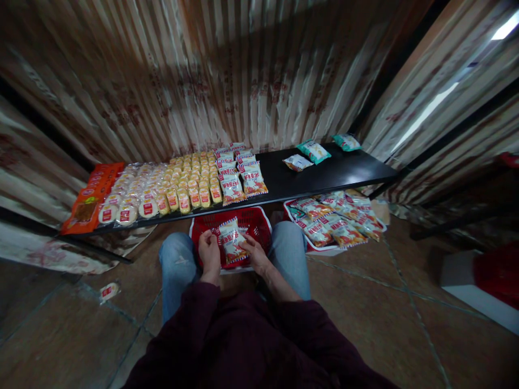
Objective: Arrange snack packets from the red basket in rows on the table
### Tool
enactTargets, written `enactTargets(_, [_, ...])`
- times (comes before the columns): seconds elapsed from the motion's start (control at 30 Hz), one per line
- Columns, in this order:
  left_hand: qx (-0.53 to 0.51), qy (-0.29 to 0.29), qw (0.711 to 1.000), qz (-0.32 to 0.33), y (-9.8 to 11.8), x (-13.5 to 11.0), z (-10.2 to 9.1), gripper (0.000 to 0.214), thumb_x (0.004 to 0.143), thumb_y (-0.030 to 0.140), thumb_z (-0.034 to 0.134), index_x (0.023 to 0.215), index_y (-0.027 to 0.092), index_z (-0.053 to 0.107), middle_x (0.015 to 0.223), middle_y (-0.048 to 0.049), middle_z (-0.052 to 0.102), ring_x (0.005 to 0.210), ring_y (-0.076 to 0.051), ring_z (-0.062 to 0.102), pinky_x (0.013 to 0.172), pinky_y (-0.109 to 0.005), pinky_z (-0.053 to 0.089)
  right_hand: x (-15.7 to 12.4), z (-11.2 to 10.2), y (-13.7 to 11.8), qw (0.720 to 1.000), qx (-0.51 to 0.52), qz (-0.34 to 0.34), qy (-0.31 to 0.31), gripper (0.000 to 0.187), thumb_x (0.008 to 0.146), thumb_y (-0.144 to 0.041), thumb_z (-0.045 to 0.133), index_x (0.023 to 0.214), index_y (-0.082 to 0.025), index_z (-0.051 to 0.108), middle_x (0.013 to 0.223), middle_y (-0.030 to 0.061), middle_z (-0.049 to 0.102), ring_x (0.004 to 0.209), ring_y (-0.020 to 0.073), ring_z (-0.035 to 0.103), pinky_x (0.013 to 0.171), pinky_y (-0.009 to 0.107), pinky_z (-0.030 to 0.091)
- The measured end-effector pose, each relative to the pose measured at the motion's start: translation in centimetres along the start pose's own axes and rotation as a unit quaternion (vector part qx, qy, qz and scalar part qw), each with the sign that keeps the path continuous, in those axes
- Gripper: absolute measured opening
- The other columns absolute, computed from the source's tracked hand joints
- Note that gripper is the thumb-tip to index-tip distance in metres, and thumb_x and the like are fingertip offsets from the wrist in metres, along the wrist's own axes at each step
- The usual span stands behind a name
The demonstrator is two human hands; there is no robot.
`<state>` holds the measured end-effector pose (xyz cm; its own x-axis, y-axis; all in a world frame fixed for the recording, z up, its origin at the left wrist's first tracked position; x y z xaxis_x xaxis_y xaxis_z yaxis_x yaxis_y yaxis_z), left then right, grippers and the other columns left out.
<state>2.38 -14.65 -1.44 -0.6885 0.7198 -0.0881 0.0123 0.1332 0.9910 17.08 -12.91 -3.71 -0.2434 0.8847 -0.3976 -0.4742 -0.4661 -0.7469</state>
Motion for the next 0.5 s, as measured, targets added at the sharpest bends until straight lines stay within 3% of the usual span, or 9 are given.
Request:
enactTargets(0.2, [0.152, -0.087, 0.980, 0.089, 1.2, -3.5, 1.3, 0.024, 0.076, 0.017, 0.050, 0.095, 0.020, 0.063, 0.103, -0.0083, 0.063, 0.098, -0.020, 0.060, 0.092, -0.036, 0.046, 0.2, -0.3, 0.0, 0.999, -0.028, -0.031, 0.005, 0.046, 0.052, -0.029, 0.079, 0.096, -0.024, 0.067, 0.084, -0.0004, 0.073, 0.075, 0.0193, 0.067, 0.075, 0.033, 0.052])
enactTargets(0.33, [0.190, -0.132, 0.969, 0.087, 1.3, -4.4, 1.8, 0.029, 0.077, 0.020, 0.052, 0.104, 0.020, 0.062, 0.112, -0.0101, 0.062, 0.108, -0.022, 0.058, 0.096, -0.037, 0.044, 0.3, -0.4, 0.0, 0.997, -0.047, -0.058, 0.015, 0.048, 0.054, -0.031, 0.079, 0.100, -0.025, 0.067, 0.093, 0.0001, 0.072, 0.086, 0.0197, 0.066, 0.082, 0.033, 0.050])
enactTargets(0.5, [0.181, -0.146, 0.970, 0.066, 1.0, -4.4, 1.9, 0.036, 0.080, 0.025, 0.052, 0.114, 0.017, 0.058, 0.121, -0.0136, 0.059, 0.115, -0.023, 0.054, 0.101, -0.037, 0.040, 0.4, -0.4, 0.1, 0.994, -0.067, -0.081, 0.009, 0.045, 0.058, -0.032, 0.075, 0.102, -0.026, 0.068, 0.107, 0.0001, 0.070, 0.099, 0.0201, 0.062, 0.091, 0.033, 0.047])
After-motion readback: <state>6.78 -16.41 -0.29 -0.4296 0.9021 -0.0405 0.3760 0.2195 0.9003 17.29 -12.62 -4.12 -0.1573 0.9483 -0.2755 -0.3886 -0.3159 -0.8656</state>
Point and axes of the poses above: each hand's wrist, its own x-axis towards the middle knuckle, its own z-axis out of the palm, y = z × x, the point moved 1 cm from there along x, towards the middle knuckle
